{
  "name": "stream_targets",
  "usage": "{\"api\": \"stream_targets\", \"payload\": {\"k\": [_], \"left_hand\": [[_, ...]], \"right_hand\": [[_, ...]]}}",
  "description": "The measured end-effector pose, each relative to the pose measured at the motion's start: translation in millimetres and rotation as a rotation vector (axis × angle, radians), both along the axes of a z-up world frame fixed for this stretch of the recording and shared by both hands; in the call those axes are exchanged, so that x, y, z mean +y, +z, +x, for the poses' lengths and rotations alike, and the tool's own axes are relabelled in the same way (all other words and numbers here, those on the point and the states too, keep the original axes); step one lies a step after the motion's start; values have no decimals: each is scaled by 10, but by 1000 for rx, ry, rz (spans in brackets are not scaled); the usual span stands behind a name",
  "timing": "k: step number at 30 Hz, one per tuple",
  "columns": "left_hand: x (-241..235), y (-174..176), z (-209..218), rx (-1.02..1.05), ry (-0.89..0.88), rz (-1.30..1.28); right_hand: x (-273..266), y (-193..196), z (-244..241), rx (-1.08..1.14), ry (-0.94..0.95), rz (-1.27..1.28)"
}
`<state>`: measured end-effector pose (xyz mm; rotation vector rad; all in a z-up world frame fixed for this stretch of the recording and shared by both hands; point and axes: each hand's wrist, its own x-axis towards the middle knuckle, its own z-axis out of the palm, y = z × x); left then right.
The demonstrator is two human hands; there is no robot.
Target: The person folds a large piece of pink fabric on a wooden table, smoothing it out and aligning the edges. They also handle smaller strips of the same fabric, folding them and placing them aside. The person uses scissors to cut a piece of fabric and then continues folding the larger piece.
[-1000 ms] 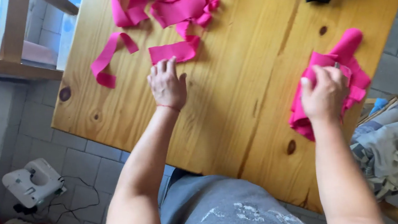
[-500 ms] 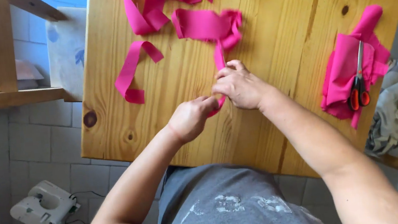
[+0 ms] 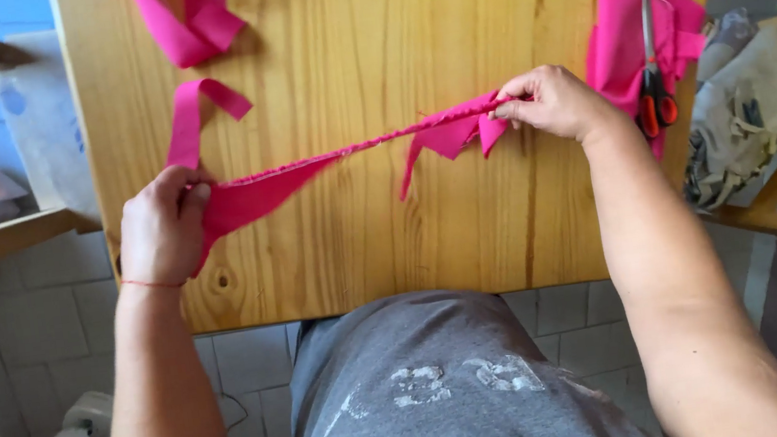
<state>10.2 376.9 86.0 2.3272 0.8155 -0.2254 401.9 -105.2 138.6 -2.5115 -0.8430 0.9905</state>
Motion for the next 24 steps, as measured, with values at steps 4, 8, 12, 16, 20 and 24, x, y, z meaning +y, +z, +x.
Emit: {"api": "stream_targets", "payload": {"k": [4, 8, 12, 16, 20, 24], "left_hand": [[3, -176, -11, 50, 10, 80], [-245, 116, 119, 180, 81, 366], [-873, 59, 440, 87, 89, 288], [-1621, -150, 823, 3, -107, 375], [-2390, -183, 1255, -182, -239, 299], [-2838, -142, 1615, -165, -291, 281]], "right_hand": [[-492, -107, 109, 45, -88, 161], [-736, -98, 167, 142, -286, 235], [-1066, -394, 210, -131, -278, 264], [-854, -264, -111, -196, -251, 201], [-517, -268, -428, -242, -97, 6], [-602, -1475, -306, -294, -11, 197]]}}
